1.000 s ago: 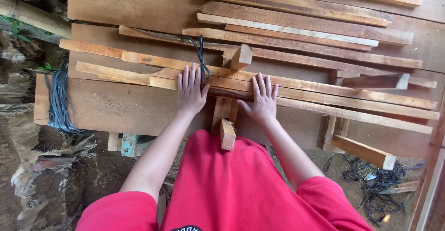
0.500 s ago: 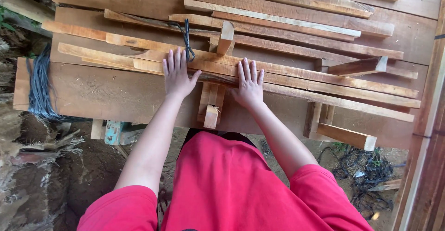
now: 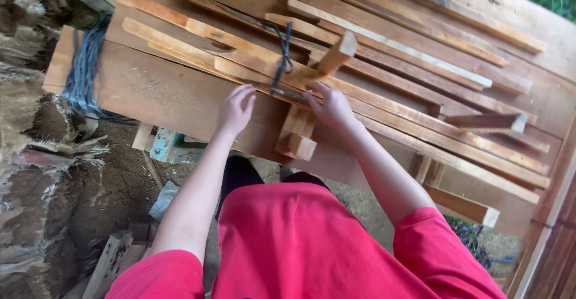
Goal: Organizing wood planks into a neat stack and tying them together with rubber strips.
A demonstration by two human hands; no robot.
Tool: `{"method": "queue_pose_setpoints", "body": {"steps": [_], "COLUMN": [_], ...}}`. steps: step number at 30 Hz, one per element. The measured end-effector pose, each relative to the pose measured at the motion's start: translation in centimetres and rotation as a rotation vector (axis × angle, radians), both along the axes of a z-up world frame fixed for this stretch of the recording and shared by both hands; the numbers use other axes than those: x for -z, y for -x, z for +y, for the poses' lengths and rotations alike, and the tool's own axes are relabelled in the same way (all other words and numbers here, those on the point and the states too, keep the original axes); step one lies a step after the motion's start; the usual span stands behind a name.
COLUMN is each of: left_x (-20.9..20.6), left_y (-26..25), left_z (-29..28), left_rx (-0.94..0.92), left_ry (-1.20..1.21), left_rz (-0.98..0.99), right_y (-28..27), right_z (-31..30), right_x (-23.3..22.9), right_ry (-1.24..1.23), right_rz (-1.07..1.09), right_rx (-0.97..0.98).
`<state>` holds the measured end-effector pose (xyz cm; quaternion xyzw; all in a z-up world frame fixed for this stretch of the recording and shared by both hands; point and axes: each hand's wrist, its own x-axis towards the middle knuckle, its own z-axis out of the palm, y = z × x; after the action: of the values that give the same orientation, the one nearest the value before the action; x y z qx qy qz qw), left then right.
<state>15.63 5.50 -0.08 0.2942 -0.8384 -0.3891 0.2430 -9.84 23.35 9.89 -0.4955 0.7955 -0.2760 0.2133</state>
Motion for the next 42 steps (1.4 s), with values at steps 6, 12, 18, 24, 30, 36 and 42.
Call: {"method": "queue_pose_setpoints", "body": {"steps": [6, 12, 18, 24, 30, 36, 42], "left_x": [1.7, 1.3, 3.7, 7.0, 13.2, 12.6, 12.1], "left_y": [-10.9, -23.6, -32.1, -36.2, -37.1, -36.0, -34.9], "left_z": [-6.5, -15.9, -24.2, -29.6, -32.7, -34.8, -36.1], "left_rx": [-0.337, -0.54, -0.675, -0.729, -0.689, -0.647, -0.655], "left_ry": [-0.008, 0.04, -0.046, -0.039, -0.106, -0.351, -0.476], "left_rz": [-0.109, -0.223, -0.292, -0.341, -0.275, -0.556, -0.729], "right_y": [-4.8, -13.8, -23.9, -36.8, -44.2, -45.4, -45.5], "right_z": [-13.2, -24.8, -33.2, -38.9, -42.9, -45.6, -46.7], "right_x": [-0.9, -4.5, 3.7, 7.8, 10.2, 13.8, 14.8], "right_ry": [-0.008, -0.103, -0.221, -0.239, -0.247, -0.225, -0.288], "right_rz": [0.033, -0.063, -0.246, -0.393, -0.598, -0.689, -0.713], "right_rx": [-0.234, -0.446, -0.429, -0.335, -0.233, -0.184, -0.16]}}
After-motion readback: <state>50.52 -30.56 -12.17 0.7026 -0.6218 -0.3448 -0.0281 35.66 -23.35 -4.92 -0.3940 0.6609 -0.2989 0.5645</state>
